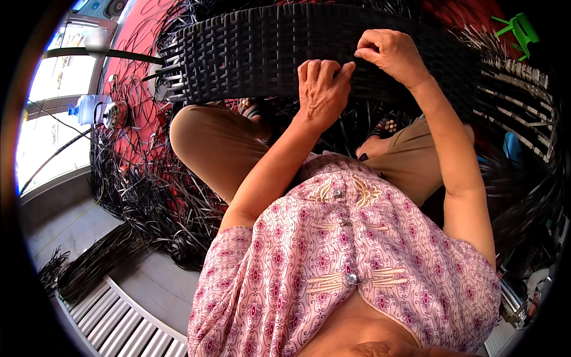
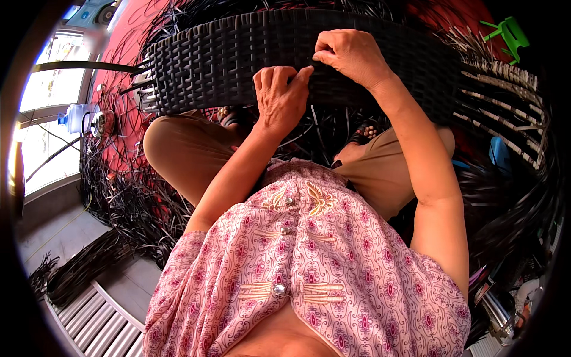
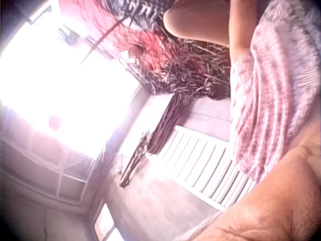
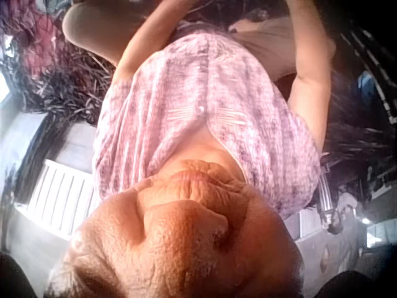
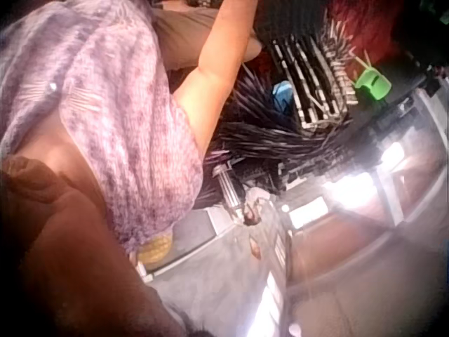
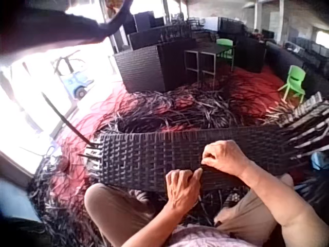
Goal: The person sits cross-legged on the floor and weaves a black plastic mat by hand, interlacing strips into a grid pattern. They use a pair of pink-handled scissors to trim excess material from the mat's edge.
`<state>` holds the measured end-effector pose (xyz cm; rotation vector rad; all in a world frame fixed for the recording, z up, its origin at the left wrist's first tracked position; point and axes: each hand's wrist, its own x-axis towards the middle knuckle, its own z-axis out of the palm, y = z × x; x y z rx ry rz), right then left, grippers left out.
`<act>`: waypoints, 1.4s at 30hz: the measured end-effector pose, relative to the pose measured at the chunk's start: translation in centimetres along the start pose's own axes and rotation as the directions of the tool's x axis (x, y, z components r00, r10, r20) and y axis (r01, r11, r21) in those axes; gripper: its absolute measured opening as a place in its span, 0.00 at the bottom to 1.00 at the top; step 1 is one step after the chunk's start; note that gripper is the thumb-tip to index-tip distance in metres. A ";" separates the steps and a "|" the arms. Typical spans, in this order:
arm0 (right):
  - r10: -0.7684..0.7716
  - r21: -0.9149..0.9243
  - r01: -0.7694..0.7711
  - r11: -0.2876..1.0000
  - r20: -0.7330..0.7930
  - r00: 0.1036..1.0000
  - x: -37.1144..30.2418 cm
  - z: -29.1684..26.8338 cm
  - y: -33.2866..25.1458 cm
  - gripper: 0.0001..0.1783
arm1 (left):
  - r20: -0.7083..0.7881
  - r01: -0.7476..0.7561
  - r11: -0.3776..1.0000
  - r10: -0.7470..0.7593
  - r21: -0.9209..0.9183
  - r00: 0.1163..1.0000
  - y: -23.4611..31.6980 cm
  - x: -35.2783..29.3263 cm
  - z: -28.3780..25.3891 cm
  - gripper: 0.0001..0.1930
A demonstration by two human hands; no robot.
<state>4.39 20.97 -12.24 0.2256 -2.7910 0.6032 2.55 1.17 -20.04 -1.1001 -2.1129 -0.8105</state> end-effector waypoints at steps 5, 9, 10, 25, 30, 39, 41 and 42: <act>-0.019 -0.010 0.019 1.000 -0.045 0.999 -0.3 0.2 0.1 0.10 | 0.032 -0.004 1.000 0.004 -0.002 0.999 0.1 -0.3 -0.2 0.20; -0.054 -0.035 0.051 0.998 -0.093 0.994 -0.6 0.4 0.1 0.10 | 0.035 0.000 1.000 0.001 -0.020 0.999 0.2 -0.3 -0.3 0.19; -0.068 -0.040 0.064 0.997 -0.117 0.991 -0.7 0.7 0.2 0.09 | 0.037 0.006 1.000 -0.005 -0.029 0.999 0.3 -0.3 -0.4 0.19; -0.183 -0.207 0.106 0.973 -0.397 0.899 -3.8 3.5 -0.7 0.07 | 0.078 0.060 0.998 -0.057 -0.029 0.995 0.2 1.0 -0.6 0.12; -0.096 -0.135 0.055 0.989 -0.317 0.943 -3.9 3.1 -1.0 0.11 | 0.169 0.124 0.991 -0.114 -0.049 0.979 0.2 2.1 -1.4 0.11; -0.046 -0.102 0.022 0.995 -0.240 0.970 -3.6 2.4 -1.1 0.14 | 0.336 0.255 0.964 -0.215 -0.077 0.917 -0.5 3.6 -2.4 0.11; -0.048 -0.091 0.025 0.996 -0.267 0.963 -3.8 2.7 -1.1 0.14 | 0.356 0.279 0.957 -0.234 -0.080 0.905 -0.7 3.7 -2.4 0.11; -0.050 -0.087 0.026 0.996 -0.281 0.959 -4.0 2.8 -1.1 0.14 | 0.364 0.291 0.953 -0.243 -0.082 0.899 -0.7 3.8 -2.3 0.11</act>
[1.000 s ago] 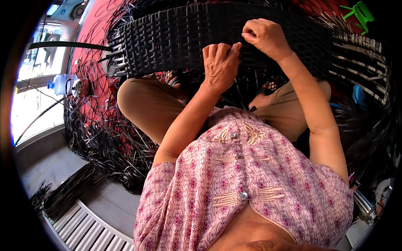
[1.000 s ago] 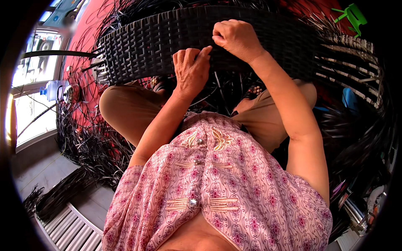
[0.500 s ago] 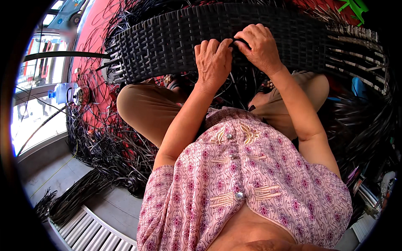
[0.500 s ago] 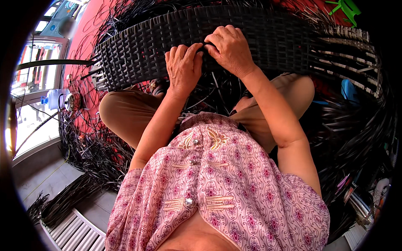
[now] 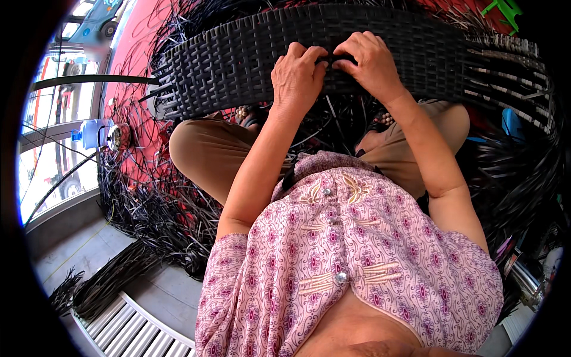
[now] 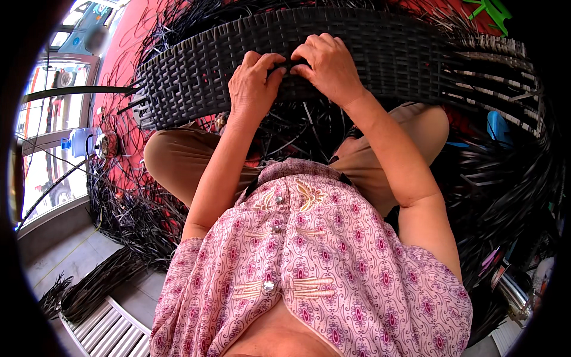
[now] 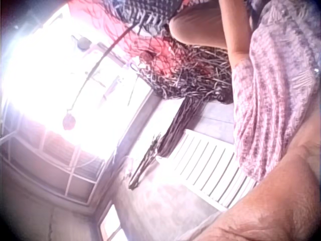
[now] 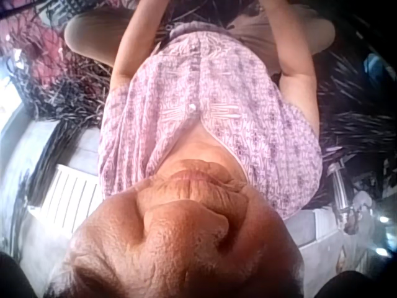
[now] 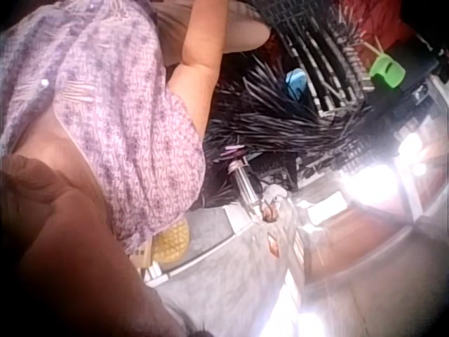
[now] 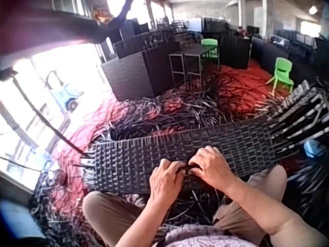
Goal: The person sits cross-legged on the floor and weaves a black plastic mat by hand, interlacing strips into a grid pattern. They use a pair of pink-handled scissors to trim excess material from the mat's edge.
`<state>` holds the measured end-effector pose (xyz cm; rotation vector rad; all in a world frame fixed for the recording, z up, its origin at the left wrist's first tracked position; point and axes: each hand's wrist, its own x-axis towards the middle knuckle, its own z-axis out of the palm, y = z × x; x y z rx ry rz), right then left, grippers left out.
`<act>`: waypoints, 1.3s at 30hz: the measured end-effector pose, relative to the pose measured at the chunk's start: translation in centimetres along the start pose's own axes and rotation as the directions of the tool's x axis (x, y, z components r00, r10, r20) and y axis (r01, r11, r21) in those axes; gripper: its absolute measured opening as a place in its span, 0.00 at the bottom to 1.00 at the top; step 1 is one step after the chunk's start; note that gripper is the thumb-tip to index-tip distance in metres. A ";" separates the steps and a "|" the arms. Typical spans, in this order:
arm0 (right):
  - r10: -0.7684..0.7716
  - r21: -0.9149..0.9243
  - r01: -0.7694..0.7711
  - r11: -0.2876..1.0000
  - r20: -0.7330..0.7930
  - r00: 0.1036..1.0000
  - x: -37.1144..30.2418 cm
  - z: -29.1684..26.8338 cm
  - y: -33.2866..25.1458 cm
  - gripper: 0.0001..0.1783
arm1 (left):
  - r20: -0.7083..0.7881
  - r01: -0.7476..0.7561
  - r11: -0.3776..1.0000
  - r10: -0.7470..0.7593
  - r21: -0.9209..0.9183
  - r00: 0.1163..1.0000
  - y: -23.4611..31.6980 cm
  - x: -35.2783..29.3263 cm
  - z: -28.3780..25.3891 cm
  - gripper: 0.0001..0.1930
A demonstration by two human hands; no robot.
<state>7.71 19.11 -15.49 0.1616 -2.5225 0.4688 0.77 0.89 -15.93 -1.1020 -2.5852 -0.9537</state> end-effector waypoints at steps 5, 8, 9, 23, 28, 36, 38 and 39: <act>-0.011 0.009 0.011 1.000 -0.061 0.998 -0.7 0.2 -0.1 0.14 | -0.023 -0.048 0.998 0.049 0.037 0.999 0.0 0.1 0.0 0.11; -0.022 0.011 0.023 1.000 -0.045 0.999 -0.6 0.1 -0.2 0.12 | -0.007 -0.057 0.997 0.058 0.051 0.998 -0.1 0.3 -0.2 0.10; -0.032 0.006 0.032 0.999 -0.039 0.999 -0.5 0.0 -0.2 0.11 | 0.004 -0.057 0.997 0.057 0.048 0.998 -0.1 0.4 -0.3 0.10; 0.016 -0.341 0.079 0.937 0.268 0.963 0.2 -1.4 -2.8 0.11 | 0.086 -0.114 0.993 0.111 0.030 0.990 -0.1 0.7 -1.0 0.09; 0.147 -0.449 0.014 0.893 0.321 0.936 -2.1 -0.8 -3.9 0.25 | 0.048 -0.120 0.993 0.119 0.023 0.992 -0.1 0.5 -0.8 0.10; 0.283 -0.299 -0.193 0.935 0.298 0.912 -1.6 -0.2 -4.4 0.29 | 0.009 -0.154 0.977 0.155 0.147 0.988 0.7 -0.4 -0.5 0.13; 0.282 -0.270 -0.203 0.941 0.297 0.913 -1.7 -0.1 -4.0 0.29 | 0.010 -0.144 0.974 0.144 0.173 0.989 0.7 -0.4 -0.4 0.13; 0.276 -0.251 -0.205 0.946 0.294 0.915 -1.8 -0.2 -3.9 0.29 | 0.029 -0.135 0.976 0.132 0.172 0.991 0.7 -0.3 -0.5 0.12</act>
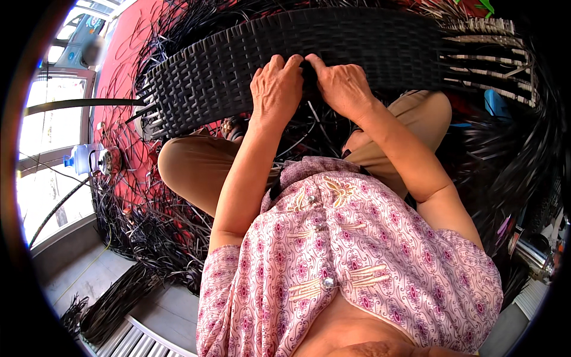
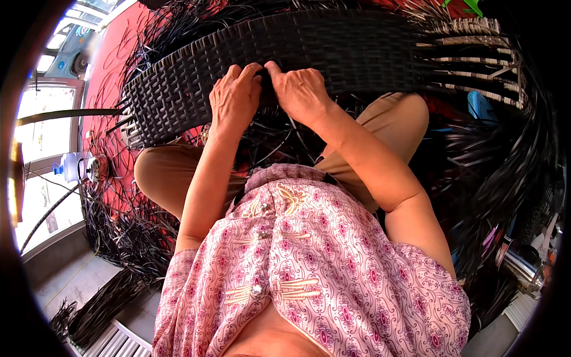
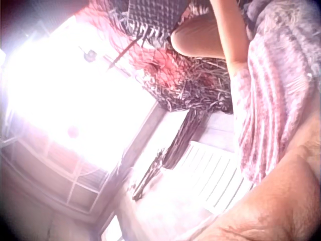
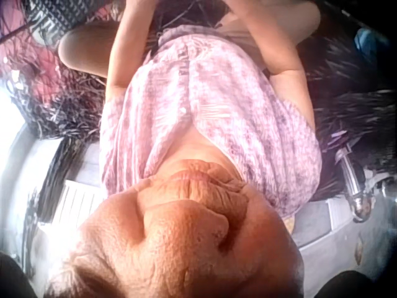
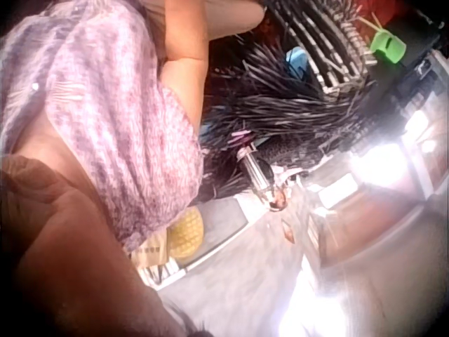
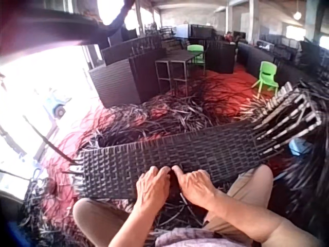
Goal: The person sits cross-legged on the floor and weaves a black plastic mat by hand, interlacing strips into a grid pattern. They use a pair of pink-handled scissors to trim excess material from the mat's edge.
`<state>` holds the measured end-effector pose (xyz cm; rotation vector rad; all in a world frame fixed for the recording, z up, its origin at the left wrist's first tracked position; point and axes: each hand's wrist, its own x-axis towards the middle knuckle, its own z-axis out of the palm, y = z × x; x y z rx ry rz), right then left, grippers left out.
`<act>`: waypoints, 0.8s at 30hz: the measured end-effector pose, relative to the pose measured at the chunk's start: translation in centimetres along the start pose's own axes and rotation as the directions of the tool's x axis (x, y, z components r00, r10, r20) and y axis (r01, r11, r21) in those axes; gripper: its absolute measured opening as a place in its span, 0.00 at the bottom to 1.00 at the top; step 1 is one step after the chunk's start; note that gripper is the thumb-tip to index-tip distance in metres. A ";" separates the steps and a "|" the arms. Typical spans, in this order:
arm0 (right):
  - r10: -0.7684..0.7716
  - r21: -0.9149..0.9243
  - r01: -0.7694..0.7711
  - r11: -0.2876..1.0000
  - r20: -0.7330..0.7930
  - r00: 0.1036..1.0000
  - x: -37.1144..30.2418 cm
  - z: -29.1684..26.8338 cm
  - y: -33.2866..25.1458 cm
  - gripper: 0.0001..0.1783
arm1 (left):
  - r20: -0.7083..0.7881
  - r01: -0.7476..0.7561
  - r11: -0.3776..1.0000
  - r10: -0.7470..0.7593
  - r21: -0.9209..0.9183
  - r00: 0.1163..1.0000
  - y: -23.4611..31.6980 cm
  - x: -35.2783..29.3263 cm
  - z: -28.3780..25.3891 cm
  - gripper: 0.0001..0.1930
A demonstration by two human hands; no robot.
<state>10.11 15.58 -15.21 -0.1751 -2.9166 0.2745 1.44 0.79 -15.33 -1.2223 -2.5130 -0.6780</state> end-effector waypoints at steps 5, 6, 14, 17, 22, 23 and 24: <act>-0.018 0.028 0.018 0.999 -0.020 1.000 -0.1 0.1 0.4 0.29 | -0.005 -0.043 0.999 0.043 0.022 0.999 0.8 -0.7 0.4 0.12; -0.006 0.031 0.006 0.999 0.005 1.000 0.0 -0.1 0.3 0.28 | -0.025 -0.039 0.998 0.040 0.043 0.999 1.1 -1.2 0.5 0.14; -0.009 0.086 0.007 0.996 0.019 1.000 0.4 -0.2 0.5 0.26 | -0.082 -0.001 1.000 -0.001 -0.024 0.997 0.2 -2.3 0.6 0.14; -0.003 0.051 0.002 0.999 0.027 1.000 0.0 0.1 0.4 0.28 | -0.170 0.048 0.997 -0.058 -0.061 0.984 -0.7 -2.9 0.7 0.12; -0.014 0.027 0.014 1.000 0.001 1.000 0.0 0.5 0.3 0.27 | -0.167 0.067 0.996 -0.076 -0.063 0.983 -1.3 -3.1 0.3 0.11; -0.015 0.031 0.014 0.999 0.001 1.000 0.0 0.5 0.3 0.27 | -0.146 0.083 0.994 -0.092 -0.065 0.985 -1.3 -2.9 0.0 0.10; -0.015 0.036 0.015 0.999 0.001 1.000 0.0 0.5 0.3 0.27 | -0.124 0.100 0.993 -0.107 -0.067 0.986 -1.2 -2.6 -0.3 0.10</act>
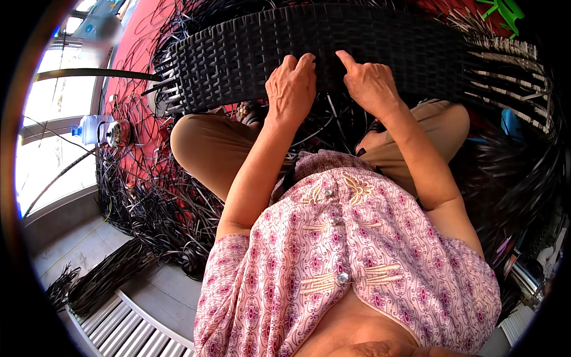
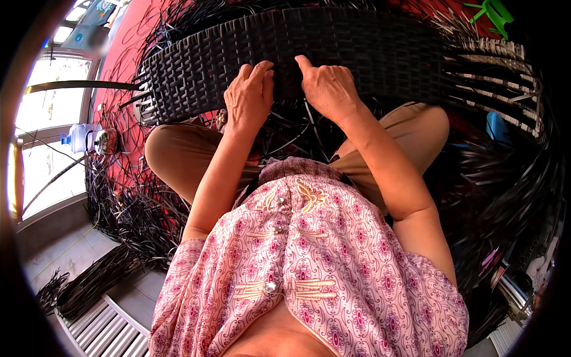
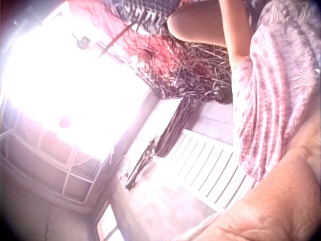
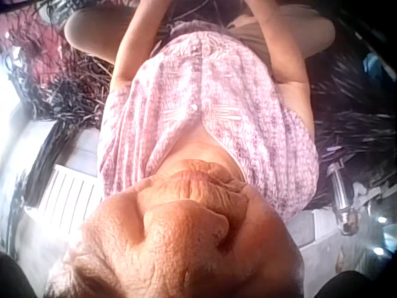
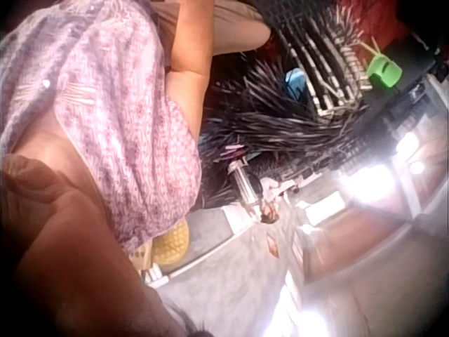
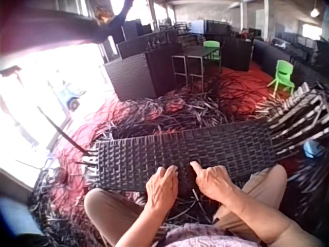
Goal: The person sits cross-legged on the floor and weaves a black plastic mat by hand, interlacing strips into a grid pattern. They use a pair of pink-handled scissors to trim excess material from the mat's edge.
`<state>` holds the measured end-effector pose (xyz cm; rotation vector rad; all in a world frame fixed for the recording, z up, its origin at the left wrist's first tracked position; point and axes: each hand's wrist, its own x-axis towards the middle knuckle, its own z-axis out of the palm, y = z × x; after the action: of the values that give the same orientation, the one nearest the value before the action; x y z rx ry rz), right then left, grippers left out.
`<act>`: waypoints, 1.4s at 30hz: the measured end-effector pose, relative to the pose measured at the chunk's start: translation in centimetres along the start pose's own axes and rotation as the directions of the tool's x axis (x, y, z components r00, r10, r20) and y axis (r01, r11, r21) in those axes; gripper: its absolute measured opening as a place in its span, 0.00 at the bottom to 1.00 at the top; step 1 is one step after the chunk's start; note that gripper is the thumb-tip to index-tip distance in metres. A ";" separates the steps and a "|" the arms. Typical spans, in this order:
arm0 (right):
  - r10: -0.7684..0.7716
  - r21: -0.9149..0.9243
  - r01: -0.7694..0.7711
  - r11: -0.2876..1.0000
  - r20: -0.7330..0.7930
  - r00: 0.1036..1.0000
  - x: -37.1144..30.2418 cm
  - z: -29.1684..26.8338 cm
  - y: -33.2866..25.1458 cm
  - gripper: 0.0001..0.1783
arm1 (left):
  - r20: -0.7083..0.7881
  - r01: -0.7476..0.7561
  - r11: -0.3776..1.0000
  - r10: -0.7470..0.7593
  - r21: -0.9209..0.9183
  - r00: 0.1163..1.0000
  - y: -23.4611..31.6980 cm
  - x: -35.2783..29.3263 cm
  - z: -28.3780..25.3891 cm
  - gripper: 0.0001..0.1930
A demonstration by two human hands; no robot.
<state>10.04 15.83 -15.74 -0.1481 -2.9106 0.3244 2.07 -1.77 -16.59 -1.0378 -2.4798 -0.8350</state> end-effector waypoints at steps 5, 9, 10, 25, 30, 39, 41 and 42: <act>-0.002 -0.020 0.002 1.000 -0.004 1.000 0.1 -0.3 -0.2 0.26 | -0.052 0.030 0.999 -0.031 -0.020 0.998 -0.6 1.2 -0.1 0.09; -0.007 -0.006 0.007 1.000 -0.034 0.999 -0.1 0.0 -0.1 0.25 | -0.064 -0.076 0.996 0.073 -0.044 0.995 -1.6 1.8 -0.1 0.08; -0.011 0.000 0.011 1.000 -0.046 0.999 -0.1 0.1 0.0 0.25 | -0.037 -0.082 0.996 0.080 -0.039 0.996 -1.6 1.8 -0.1 0.08; -0.029 0.094 0.047 0.994 -0.180 0.983 -0.5 0.6 0.1 0.23 | 0.087 -0.139 0.990 0.142 -0.032 0.986 -1.7 2.1 -0.4 0.07; -0.013 0.087 0.030 0.996 -0.189 0.982 -0.2 0.6 -0.1 0.23 | 0.109 -0.105 0.994 0.103 0.014 0.989 -1.8 1.7 0.5 0.10; -0.016 0.034 0.022 0.999 -0.164 0.986 -0.1 1.0 -0.1 0.22 | 0.009 -0.027 0.989 0.026 0.143 1.000 0.0 -0.4 1.3 0.18; -0.019 0.031 0.024 0.999 -0.172 0.985 -0.1 1.1 -0.2 0.22 | -0.018 -0.032 0.987 0.035 0.158 0.999 0.0 -0.4 1.5 0.18; -0.015 0.034 0.021 0.999 -0.171 0.985 -0.1 1.1 -0.2 0.22 | -0.020 -0.021 0.989 0.024 0.145 1.000 -0.1 -0.3 1.4 0.18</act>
<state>9.87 15.42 -16.76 -0.1372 -2.7330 0.3428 2.13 -1.09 -17.90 -0.9987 -2.4647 -0.6452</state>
